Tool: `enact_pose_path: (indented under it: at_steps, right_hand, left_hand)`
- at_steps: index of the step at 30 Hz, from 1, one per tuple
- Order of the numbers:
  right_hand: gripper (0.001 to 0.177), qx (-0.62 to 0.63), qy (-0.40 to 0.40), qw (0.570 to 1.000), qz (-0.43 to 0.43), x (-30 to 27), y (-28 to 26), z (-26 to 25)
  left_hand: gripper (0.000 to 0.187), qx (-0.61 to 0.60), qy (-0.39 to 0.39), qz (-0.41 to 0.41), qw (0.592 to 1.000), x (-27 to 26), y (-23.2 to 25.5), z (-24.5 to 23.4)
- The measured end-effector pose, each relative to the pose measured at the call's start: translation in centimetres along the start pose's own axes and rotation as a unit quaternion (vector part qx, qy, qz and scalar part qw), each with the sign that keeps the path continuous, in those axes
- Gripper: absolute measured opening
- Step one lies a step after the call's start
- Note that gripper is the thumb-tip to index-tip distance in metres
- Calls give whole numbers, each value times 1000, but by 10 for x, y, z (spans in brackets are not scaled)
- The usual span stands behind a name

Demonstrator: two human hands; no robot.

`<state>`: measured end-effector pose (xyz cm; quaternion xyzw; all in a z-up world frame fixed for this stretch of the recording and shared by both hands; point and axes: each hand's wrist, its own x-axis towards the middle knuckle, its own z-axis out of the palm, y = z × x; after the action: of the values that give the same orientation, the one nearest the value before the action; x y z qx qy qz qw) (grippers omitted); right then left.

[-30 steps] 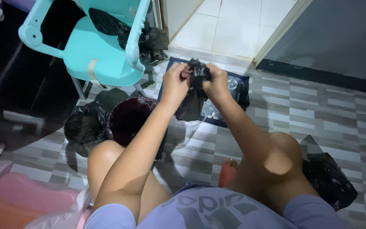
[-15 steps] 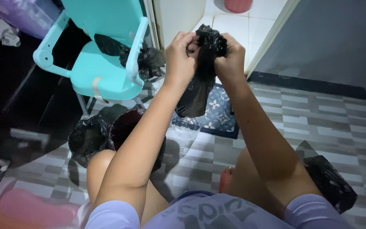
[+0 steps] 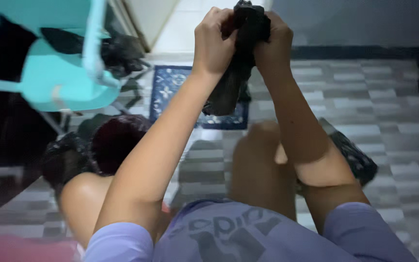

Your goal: The person sits on the floor and repeatedly opens black plastic bags, places them into a red bucket, and ties them closed. The person handles multiple bags one at a time, adjusting and securing each before moving to the next.

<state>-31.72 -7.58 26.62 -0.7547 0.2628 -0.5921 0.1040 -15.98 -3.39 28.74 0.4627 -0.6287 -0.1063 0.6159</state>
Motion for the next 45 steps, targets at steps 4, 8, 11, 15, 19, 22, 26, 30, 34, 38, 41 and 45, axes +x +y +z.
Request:
enact_pose_path:
  at_steps: [4, 8, 11, 15, 19, 22, 26, 30, 34, 38, 41, 45]
  right_hand:
    - [6, -85, -41, 989, 114, -28, 29, -54]
    - [17, -94, -32, 990, 104, -66, 49, -104]
    - [15, -88, -41, 989, 108, -95, 55, -139]
    - [31, 290, 84, 887, 349, -155, 59, -178]
    - [18, 119, 111, 913, 374, -219, 86, -206]
    - [26, -142, 78, 924, 345, -281, 95, -237]
    - [26, -163, 117, 900, 386, -368, 104, -251]
    - [30, -207, 204, 798, 527, -462, 130, -239]
    - [38, -235, 266, 544, 760, -536, 169, -248]
    - [47, -322, -53, 420, 847, -571, 182, -276]
    - [55, -261, 155, 403, 863, -559, 184, -288]
    - [75, -397, 350, 496, 689, -498, 168, -276]
  left_hand:
    - [18, -18, -46, 2, 999, -14, -1, 60]
    - [22, -35, -73, 26, 996, -41, -5, 121]
    - [28, -22, -106, 43, 993, -66, -4, 160]
    - [33, -73, -181, 13, 981, -105, 0, 208]
    - [31, -27, -299, -69, 951, -153, 8, 253]
    - [51, -75, -402, -40, 912, -194, 16, 272]
    - [82, -73, -555, -26, 829, -233, 19, 270]
    - [89, 40, -650, -58, 757, -245, 10, 265]
    - [91, 65, -642, -65, 761, -240, 3, 264]
    - [91, 96, -684, -103, 716, -235, 1, 258]
    - [94, 92, -678, -101, 722, -233, 1, 257]
    - [98, 116, -663, -106, 732, -235, 0, 255]
